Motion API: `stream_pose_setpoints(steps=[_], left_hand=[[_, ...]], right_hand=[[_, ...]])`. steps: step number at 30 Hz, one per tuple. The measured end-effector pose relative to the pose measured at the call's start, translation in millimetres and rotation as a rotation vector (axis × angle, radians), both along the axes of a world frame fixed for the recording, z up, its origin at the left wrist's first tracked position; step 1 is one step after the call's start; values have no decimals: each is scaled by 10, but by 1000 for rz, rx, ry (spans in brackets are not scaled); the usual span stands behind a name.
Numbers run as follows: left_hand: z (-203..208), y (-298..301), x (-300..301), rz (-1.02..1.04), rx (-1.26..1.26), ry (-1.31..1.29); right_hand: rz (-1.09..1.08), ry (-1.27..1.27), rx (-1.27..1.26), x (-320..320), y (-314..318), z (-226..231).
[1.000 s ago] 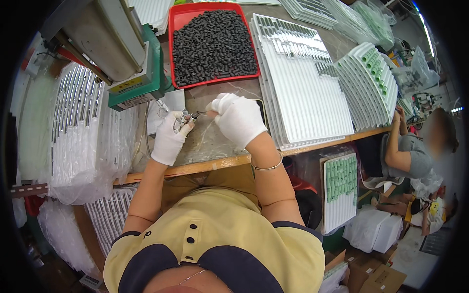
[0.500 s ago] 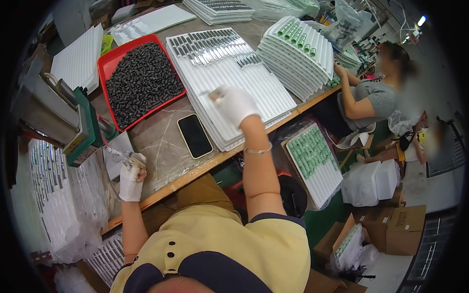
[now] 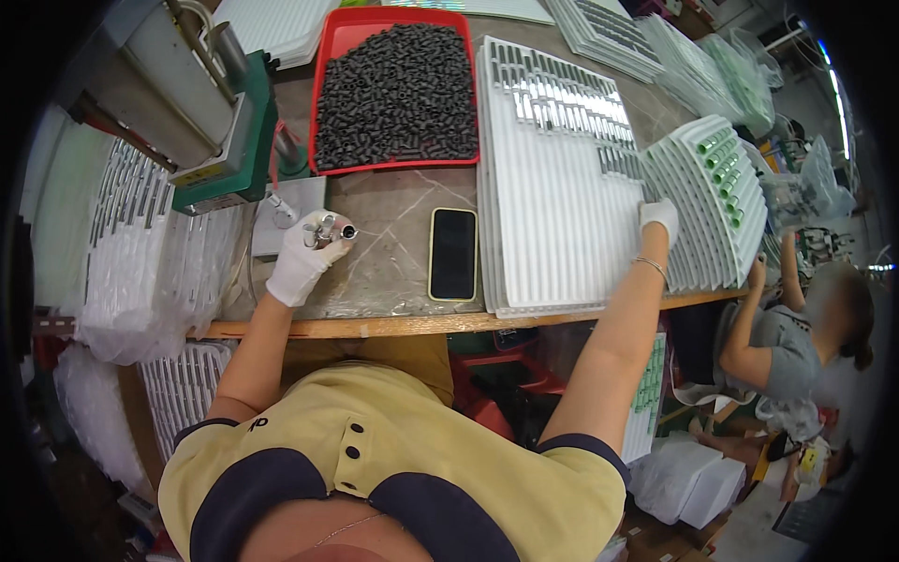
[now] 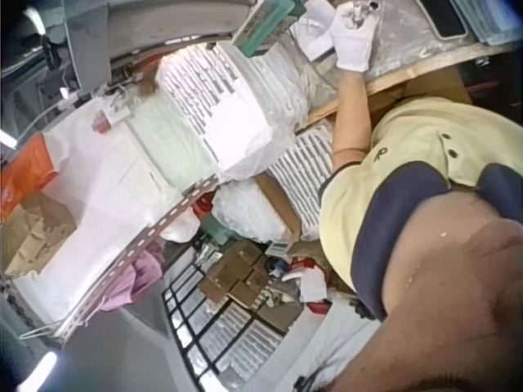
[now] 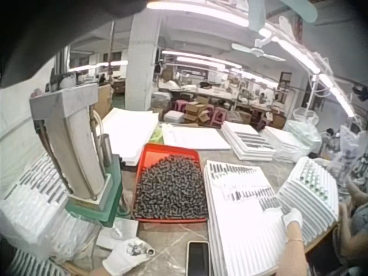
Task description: Assemble small black components into metal housings using a bench fixture and organize the finished parts into plastic trays.
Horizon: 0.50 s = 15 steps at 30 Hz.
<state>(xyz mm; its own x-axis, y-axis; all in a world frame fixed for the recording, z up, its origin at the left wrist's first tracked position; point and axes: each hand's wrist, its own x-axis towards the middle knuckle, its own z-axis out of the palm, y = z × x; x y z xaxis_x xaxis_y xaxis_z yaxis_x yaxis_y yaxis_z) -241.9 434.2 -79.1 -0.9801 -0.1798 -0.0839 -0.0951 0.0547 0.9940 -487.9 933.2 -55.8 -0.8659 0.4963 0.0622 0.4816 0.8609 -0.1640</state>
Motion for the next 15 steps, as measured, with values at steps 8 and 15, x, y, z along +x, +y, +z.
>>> stream_pose_setpoints(steps=[8,15], left_hand=[[-2,-67,102,23,-102,231],[167,-218,406,-65,-111,214]], right_hand=[[176,626,-310,675,-634,442],[746,577,-1147,2128,-2613,402]])
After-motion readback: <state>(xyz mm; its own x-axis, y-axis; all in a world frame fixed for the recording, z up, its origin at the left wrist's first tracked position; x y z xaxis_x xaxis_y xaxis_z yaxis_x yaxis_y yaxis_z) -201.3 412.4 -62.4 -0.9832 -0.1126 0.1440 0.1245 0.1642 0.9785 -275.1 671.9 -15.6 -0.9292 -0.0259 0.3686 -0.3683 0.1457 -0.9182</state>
